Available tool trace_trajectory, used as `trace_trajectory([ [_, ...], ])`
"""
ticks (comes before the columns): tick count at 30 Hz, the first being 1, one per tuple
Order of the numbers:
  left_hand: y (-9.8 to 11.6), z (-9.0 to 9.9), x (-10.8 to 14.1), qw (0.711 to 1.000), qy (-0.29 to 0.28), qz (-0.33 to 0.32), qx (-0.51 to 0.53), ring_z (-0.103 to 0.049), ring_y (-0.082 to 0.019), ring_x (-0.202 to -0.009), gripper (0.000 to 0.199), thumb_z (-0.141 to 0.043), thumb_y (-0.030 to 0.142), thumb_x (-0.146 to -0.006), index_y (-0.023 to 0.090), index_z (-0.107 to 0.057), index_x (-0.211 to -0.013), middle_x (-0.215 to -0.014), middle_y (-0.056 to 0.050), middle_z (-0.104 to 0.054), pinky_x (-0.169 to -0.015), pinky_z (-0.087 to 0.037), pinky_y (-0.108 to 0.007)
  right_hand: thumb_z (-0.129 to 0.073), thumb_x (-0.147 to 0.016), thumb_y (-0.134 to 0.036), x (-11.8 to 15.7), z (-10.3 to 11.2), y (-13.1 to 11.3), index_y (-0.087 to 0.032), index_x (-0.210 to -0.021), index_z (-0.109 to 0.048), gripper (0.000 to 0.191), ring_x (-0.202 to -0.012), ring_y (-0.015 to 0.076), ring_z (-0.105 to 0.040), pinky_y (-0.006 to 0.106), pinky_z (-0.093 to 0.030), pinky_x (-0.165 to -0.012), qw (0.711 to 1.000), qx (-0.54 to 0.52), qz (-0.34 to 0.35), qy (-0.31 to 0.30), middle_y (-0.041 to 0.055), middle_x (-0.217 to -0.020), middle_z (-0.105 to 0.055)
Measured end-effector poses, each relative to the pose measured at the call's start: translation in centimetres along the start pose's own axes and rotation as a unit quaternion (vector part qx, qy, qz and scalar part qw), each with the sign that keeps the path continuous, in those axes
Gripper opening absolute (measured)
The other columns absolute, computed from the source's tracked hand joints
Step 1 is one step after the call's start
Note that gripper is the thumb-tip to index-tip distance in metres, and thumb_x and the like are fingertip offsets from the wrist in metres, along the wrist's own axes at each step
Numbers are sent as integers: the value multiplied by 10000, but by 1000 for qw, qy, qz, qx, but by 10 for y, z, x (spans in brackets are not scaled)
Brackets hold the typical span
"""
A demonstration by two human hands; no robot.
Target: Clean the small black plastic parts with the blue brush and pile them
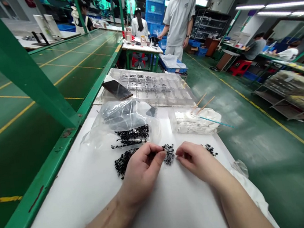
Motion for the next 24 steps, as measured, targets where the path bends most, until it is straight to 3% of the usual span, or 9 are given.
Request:
trace_trajectory([
  [4, -3, -2, -1, 1000, -5, 4, -6, -629, -166, -823, 171, -676, 397, -1041, 234, -721, -1009, -917, -5, -687, -743, -498, -283, -650, -964, -182, 1, -9, 8, -227, -954, -705, 72, -845, 193, -665, 327, -489, -735, 999, 14, -12, -38, 39, -996, -695],
  [8, -4, -4, -1, 1000, -14, 15, -14, -625, -161, -813, 176, -674, 404, -1046, 238, -718, -1008, -919, -2, -688, -735, -495, -278, -679, -971, -183, -2, -11, 2, -226, -944, -707, 58, -911, 208, -662, 347, -493, -794, 999, 29, -12, -38, 41, -1008, -687],
  [12, -3, -3, 0, 999, -22, 19, -22, -639, -181, -849, 204, -665, 427, -1049, 232, -716, -1018, -948, -19, -699, -750, -505, -293, -672, -958, -151, -2, -6, 2, -209, -878, -680, 99, -838, 191, -647, 331, -478, -747, 1000, 13, -20, -16, 35, -930, -695],
  [15, -4, -2, 0, 999, -21, 25, -31, -637, -190, -853, 228, -660, 451, -1051, 230, -714, -1026, -954, -27, -700, -744, -500, -302, -690, -901, -115, 1, 2, -4, -212, -850, -679, 110, -754, 165, -631, 304, -465, -685, 997, -67, -1, 23, 11, -840, -704],
  [20, -2, -10, 1, 997, -52, 17, -48, -631, -188, -837, 203, -636, 412, -1069, 229, -715, -1029, -930, -24, -694, -755, -491, -314, -781, -915, -260, 7, 13, -11, -239, -952, -783, 43, -757, 167, -690, 301, -539, -678, 944, -313, 19, 104, 20, -866, -768],
  [24, 2, -19, 2, 995, -78, -10, -63, -627, -190, -823, 166, -630, 369, -1071, 224, -699, -1029, -914, -24, -690, -752, -486, -329, -873, -879, -306, 11, 22, -13, -270, -921, -822, 75, -779, 171, -712, 294, -579, -683, 890, -425, 38, 158, 23, -863, -767],
])
Point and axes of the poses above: each hand's wrist, its own x-axis away from the middle knuckle, its own z-axis out of the back of the hand, y = z × x, the point moved 9 cm from there along -x, towards the middle knuckle
